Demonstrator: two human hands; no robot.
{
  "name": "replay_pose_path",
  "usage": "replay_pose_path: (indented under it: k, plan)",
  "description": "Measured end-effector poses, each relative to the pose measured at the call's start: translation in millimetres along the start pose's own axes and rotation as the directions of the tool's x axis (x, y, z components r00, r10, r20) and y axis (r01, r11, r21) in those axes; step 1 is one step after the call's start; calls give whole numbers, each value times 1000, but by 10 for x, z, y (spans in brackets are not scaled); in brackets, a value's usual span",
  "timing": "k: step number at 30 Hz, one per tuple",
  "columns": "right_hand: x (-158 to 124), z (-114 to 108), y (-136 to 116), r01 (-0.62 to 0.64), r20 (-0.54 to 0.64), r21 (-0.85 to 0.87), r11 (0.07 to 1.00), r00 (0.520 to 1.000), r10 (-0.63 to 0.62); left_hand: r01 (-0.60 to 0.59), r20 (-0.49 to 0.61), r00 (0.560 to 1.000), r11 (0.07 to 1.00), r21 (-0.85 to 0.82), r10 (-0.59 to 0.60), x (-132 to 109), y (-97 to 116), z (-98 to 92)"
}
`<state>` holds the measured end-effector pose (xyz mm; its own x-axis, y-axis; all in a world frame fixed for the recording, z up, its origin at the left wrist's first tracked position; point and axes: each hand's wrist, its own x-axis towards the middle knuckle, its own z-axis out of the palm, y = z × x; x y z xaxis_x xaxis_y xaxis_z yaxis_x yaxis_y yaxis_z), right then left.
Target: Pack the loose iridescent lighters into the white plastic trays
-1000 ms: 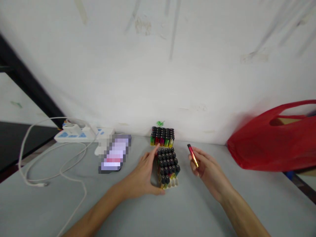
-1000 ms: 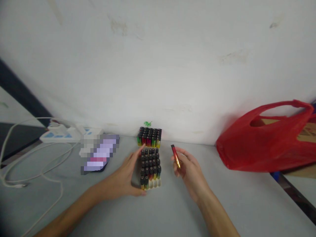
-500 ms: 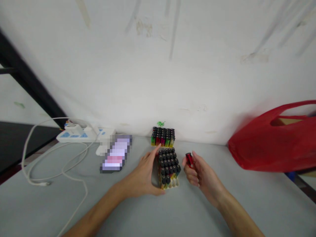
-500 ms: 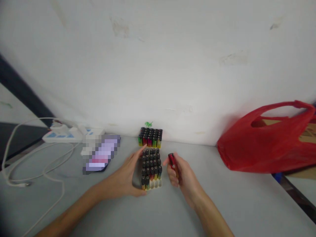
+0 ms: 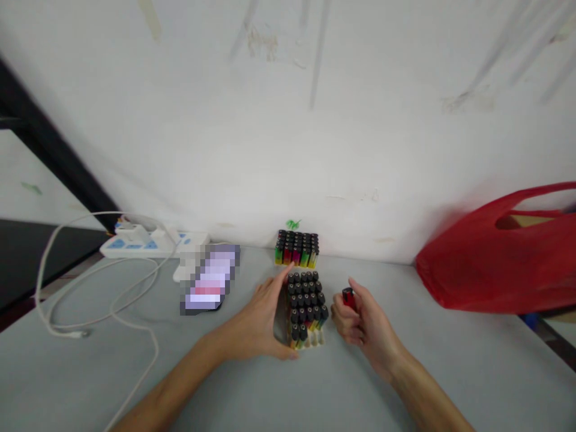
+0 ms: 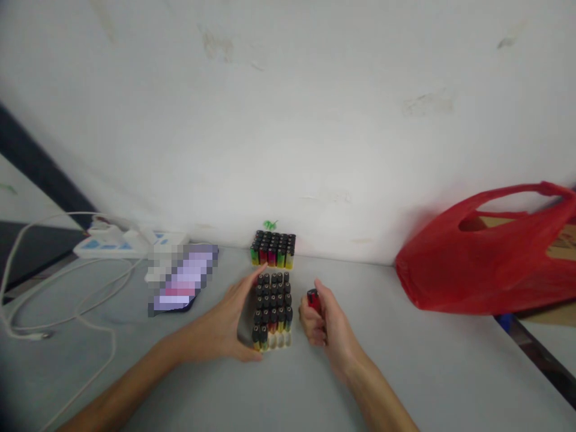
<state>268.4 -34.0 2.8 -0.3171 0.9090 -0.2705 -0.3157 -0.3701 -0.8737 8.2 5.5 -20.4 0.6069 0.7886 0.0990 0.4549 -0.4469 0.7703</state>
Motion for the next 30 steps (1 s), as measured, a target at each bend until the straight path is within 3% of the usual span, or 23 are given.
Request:
replay_pose_path:
  k: [12, 18, 25, 30]
  plan:
    - [-11, 42, 58, 10, -5, 42, 999, 1000, -10, 7, 10, 1000, 1000, -24, -6, 6, -26, 11]
    - [2, 62, 49, 77, -96, 47, 996, 993, -72, -35, -1, 999, 999, -39, 35, 4, -53, 21]
    - [0, 75, 103, 72, -208, 65, 995, 976, -57, -32, 6, 999, 999, -16, 32, 15, -34, 15]
    - [3, 73, 101, 85, -225, 92, 992, 972, -62, -50, 0, 999, 998, -24, 50, 1, -58, 15]
